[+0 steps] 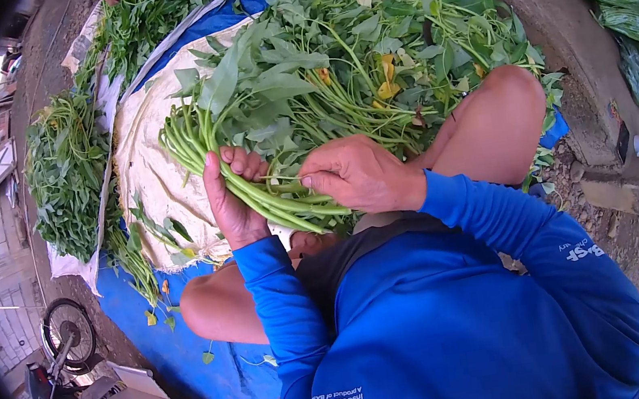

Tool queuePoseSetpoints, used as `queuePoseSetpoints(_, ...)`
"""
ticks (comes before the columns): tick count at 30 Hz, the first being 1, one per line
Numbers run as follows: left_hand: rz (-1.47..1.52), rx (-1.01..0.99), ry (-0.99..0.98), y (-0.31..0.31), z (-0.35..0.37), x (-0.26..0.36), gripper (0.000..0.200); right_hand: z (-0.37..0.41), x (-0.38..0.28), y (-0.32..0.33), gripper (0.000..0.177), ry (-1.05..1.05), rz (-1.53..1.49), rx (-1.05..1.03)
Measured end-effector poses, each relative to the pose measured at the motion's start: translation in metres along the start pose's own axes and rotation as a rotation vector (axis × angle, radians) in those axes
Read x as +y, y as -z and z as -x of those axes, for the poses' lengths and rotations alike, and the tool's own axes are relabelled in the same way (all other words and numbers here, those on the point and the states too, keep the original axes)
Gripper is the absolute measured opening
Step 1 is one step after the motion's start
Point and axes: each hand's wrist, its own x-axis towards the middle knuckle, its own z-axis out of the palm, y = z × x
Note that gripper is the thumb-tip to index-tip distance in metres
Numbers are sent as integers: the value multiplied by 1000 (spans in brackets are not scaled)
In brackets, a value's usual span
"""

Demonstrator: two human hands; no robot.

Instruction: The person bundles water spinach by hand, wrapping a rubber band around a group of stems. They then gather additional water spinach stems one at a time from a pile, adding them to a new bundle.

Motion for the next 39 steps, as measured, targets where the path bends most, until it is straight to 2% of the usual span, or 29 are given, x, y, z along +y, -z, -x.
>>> queuePoseSetpoints(2, 160, 22, -94, 7, -2, 20, 27, 18, 12, -2, 18, -78, -60, 123)
queuePoseSetpoints(3, 112, 88, -154, 5, -1, 30, 26, 26, 20, 2, 16, -112, -85, 183)
queuePoseSetpoints(4, 54, 117, -183, 8, 0, 40, 26, 26, 35, 23, 17, -205, -74, 243)
queuePoseSetpoints(5, -20, 143, -200, 11, 1, 45, 26, 22, 35, 59, 20, -430, 82, 242)
queuePoseSetpoints(6, -100, 166, -222, 12, 2, 49, 26, 25, 78, 83, 28, -208, 553, 447)
queuePoseSetpoints(7, -147, 196, -224, 4, 3, 49, 26, 24, 63, 101, 34, -253, 1132, 627)
queuePoseSetpoints(9, -228, 252, -215, -2, 0, 39, 26, 5, 101, 139, 31, -368, 1074, 641)
queuePoseSetpoints(11, -295, 279, -196, -5, -7, 26, 27, -28, 118, 137, 31, -545, 389, 508)
queuePoseSetpoints(13, -373, 258, -147, -10, -8, 15, 26, -58, 153, 107, 33, -663, 226, 433)
queuePoseSetpoints(15, -431, 266, -104, -17, -9, 6, 25, -80, 215, 80, 31, -675, 409, 416)
queuePoseSetpoints(18, -560, 285, -71, -16, -5, -5, 20, -82, 239, 63, 33, -553, 101, 585)
queuePoseSetpoints(19, -576, 260, -67, -12, -3, -5, 21, -85, 224, 74, 37, -611, -11, 516)
queuePoseSetpoints(22, -601, 254, -79, -11, 0, -9, 21, -90, 181, 106, 44, -527, -314, 520)
queuePoseSetpoints(26, -555, 269, -86, -9, -1, -9, 23, -88, 111, 138, 47, -385, -383, 530)
queuePoseSetpoints(30, -607, 271, -170, -8, -5, -12, 26, -85, 58, 148, 46, -133, -175, 605)
queuePoseSetpoints(31, -592, 250, -209, -11, -6, -14, 28, -86, 60, 150, 43, -201, 47, 617)
queuePoseSetpoints(35, -650, 244, -200, -24, -6, -16, 34, -76, 31, 129, 38, -51, 497, 727)
queuePoseSetpoints(38, -709, 218, -109, -19, -4, -16, 32, -69, 23, 97, 39, 49, 660, 661)
queuePoseSetpoints(39, -740, 194, -107, -14, -5, -20, 30, -64, 16, 81, 33, -58, 437, 532)
